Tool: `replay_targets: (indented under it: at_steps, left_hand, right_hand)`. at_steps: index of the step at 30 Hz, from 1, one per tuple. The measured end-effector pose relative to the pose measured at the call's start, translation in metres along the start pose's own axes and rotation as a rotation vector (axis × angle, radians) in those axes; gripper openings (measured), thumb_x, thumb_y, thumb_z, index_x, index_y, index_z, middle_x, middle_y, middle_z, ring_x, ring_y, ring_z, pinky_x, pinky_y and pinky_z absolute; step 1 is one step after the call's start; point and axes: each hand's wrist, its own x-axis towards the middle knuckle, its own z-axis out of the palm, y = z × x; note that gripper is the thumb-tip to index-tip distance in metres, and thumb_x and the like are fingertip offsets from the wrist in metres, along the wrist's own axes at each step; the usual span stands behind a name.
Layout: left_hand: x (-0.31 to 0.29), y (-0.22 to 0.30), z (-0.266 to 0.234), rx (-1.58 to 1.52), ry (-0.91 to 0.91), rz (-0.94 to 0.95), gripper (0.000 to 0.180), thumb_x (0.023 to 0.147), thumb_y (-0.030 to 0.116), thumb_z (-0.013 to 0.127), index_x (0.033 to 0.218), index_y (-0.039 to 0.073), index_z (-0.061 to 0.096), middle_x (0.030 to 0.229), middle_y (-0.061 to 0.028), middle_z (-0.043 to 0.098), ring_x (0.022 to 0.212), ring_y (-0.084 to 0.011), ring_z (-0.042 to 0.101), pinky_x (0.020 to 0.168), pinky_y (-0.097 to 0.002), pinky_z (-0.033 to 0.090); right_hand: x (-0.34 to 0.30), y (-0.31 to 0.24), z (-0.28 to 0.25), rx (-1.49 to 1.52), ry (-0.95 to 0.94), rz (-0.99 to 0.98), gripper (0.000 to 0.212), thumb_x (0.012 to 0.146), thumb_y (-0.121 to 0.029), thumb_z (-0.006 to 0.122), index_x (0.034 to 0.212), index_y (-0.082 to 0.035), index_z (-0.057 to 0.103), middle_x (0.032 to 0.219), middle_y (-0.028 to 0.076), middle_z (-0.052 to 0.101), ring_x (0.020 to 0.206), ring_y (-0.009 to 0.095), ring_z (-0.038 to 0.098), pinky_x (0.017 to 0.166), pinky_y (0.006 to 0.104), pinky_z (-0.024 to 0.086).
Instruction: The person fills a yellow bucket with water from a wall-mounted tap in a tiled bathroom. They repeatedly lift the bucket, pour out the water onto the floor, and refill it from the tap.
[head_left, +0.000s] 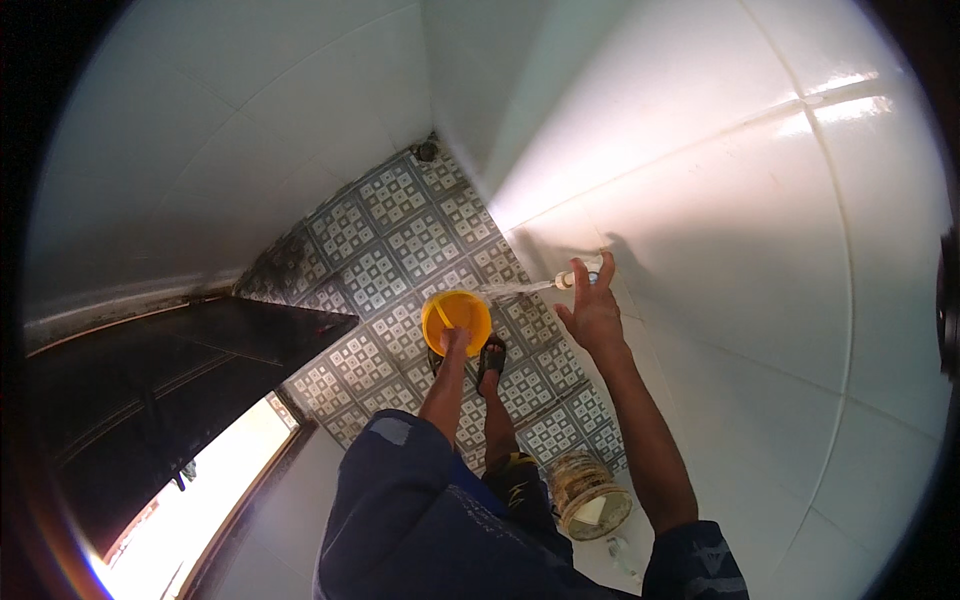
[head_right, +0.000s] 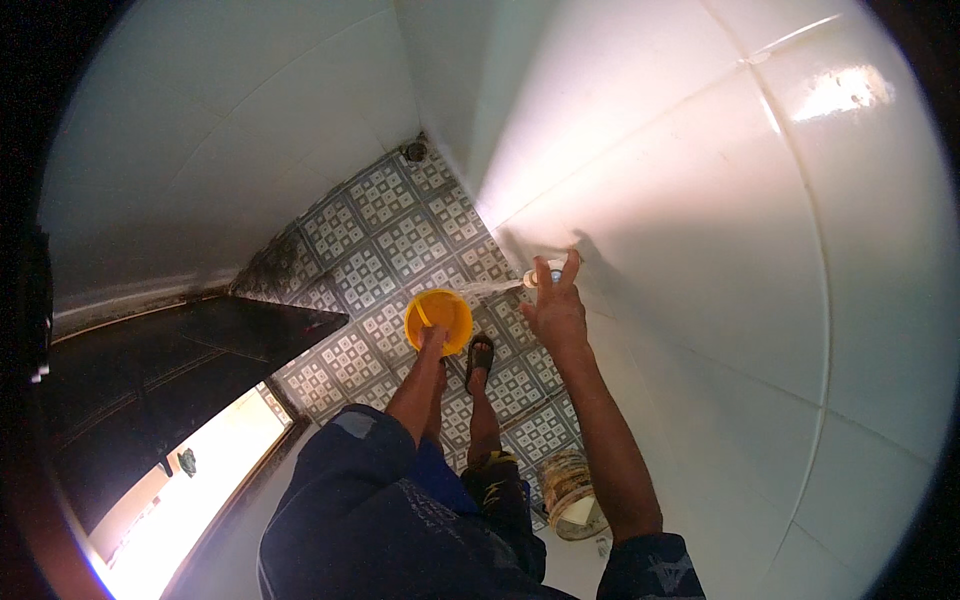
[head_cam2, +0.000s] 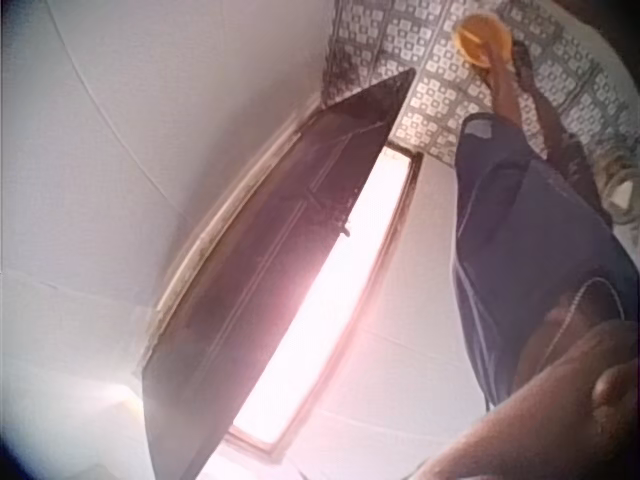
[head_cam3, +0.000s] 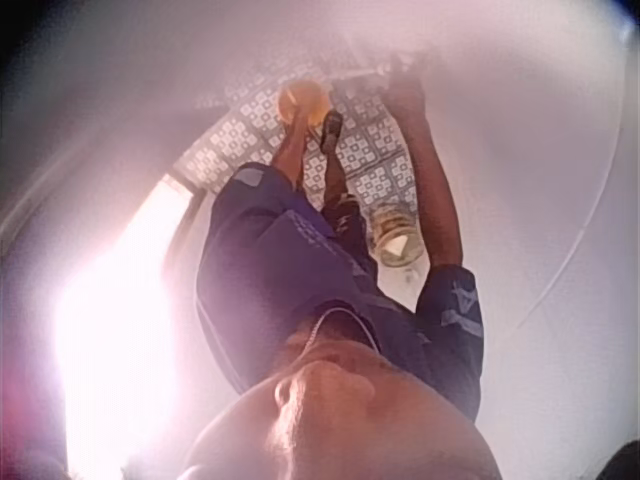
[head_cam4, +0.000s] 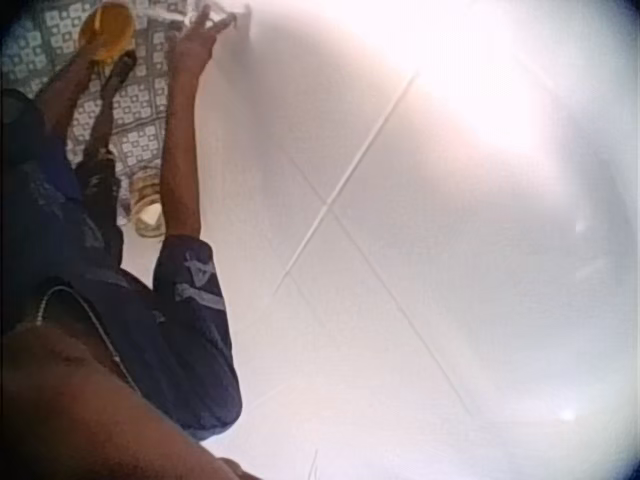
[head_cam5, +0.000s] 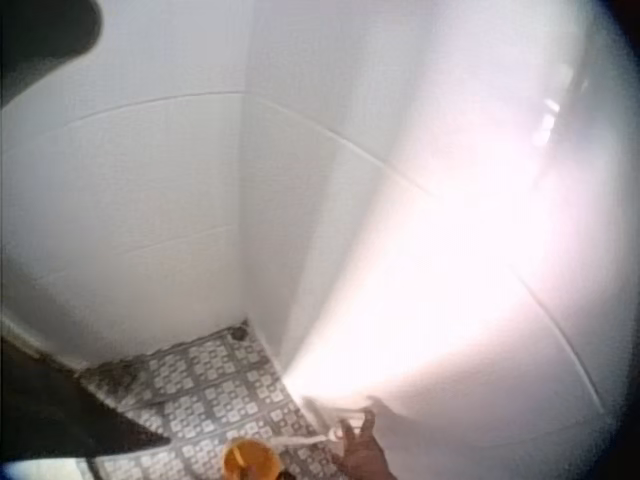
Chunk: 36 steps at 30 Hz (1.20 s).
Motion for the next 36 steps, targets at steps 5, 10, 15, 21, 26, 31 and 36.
replay_targets:
  at_steps: [5,10,15,21,26,31,36]
  left_hand:
    - [0.044,0.015,0.017,0.07,-0.174,0.167,0.011,0.086,0.016,0.051,0.091,0.006,0.052,0.063,-0.0052,0.058,0.056,-0.0195,0.059,0.05,-0.0304,0.047]
    - [0.057,0.023,0.025,0.356,-0.114,0.155,0.023,0.082,0.027,0.055,0.088,0.004,0.057,0.067,-0.0076,0.06,0.06,-0.0197,0.061,0.056,-0.0339,0.048]
    - [0.032,0.029,0.042,0.391,-0.101,0.115,0.031,0.079,0.029,0.058,0.096,0.003,0.059,0.071,-0.0087,0.062,0.062,-0.02,0.061,0.057,-0.0341,0.048]
    - [0.018,0.033,0.061,0.246,-0.15,0.122,0.028,0.08,0.025,0.057,0.097,0.003,0.059,0.073,-0.0077,0.062,0.063,-0.0186,0.061,0.055,-0.0325,0.048]
    - [0.056,-0.002,0.052,0.005,-0.263,0.146,0.026,0.084,0.024,0.053,0.103,0.006,0.055,0.083,-0.0096,0.062,0.061,-0.0198,0.059,0.052,-0.0323,0.048]
    - [0.09,-0.014,0.023,-0.258,-0.393,0.145,0.031,0.088,0.032,0.049,0.105,0.006,0.051,0.085,-0.0107,0.06,0.06,-0.0199,0.058,0.052,-0.0324,0.047]
    - [0.044,-0.003,0.054,0.194,-0.162,0.054,0.028,0.085,0.03,0.051,0.097,0.005,0.055,0.079,-0.0104,0.062,0.062,-0.0195,0.06,0.054,-0.0329,0.048]
  right_hand:
    - [0.003,-0.008,-0.005,-0.013,-0.05,0.067,0.072,0.073,-0.017,0.072,0.131,-0.008,0.031,0.14,0.026,0.004,0.1,0.042,0.055,0.085,0.0421,0.049]
    - [0.003,-0.011,-0.006,-0.016,-0.05,0.068,0.072,0.073,-0.017,0.072,0.132,-0.01,0.032,0.141,0.026,0.002,0.102,0.04,0.055,0.087,0.0407,0.049]
    - [0.001,-0.008,-0.007,-0.01,-0.07,0.104,0.072,0.072,-0.016,0.073,0.131,-0.012,0.033,0.14,0.025,0.003,0.101,0.039,0.056,0.086,0.0406,0.049]
    - [0.001,-0.003,-0.007,0.002,-0.054,0.101,0.071,0.071,-0.016,0.074,0.13,-0.012,0.034,0.139,0.025,0.005,0.1,0.039,0.056,0.086,0.041,0.05]
    - [0.002,-0.005,0.0,-0.004,-0.015,0.065,0.07,0.071,-0.016,0.073,0.13,-0.012,0.034,0.139,0.026,0.005,0.101,0.041,0.055,0.086,0.0427,0.05]
    - [0.005,-0.02,-0.007,0.042,-0.015,0.036,0.071,0.072,-0.017,0.073,0.13,-0.012,0.034,0.139,0.026,0.005,0.105,0.042,0.053,0.087,0.0424,0.049]
    - [-0.001,-0.001,-0.004,-0.014,-0.017,0.071,0.071,0.072,-0.018,0.073,0.131,-0.012,0.033,0.139,0.026,0.004,0.105,0.042,0.053,0.088,0.0415,0.049]
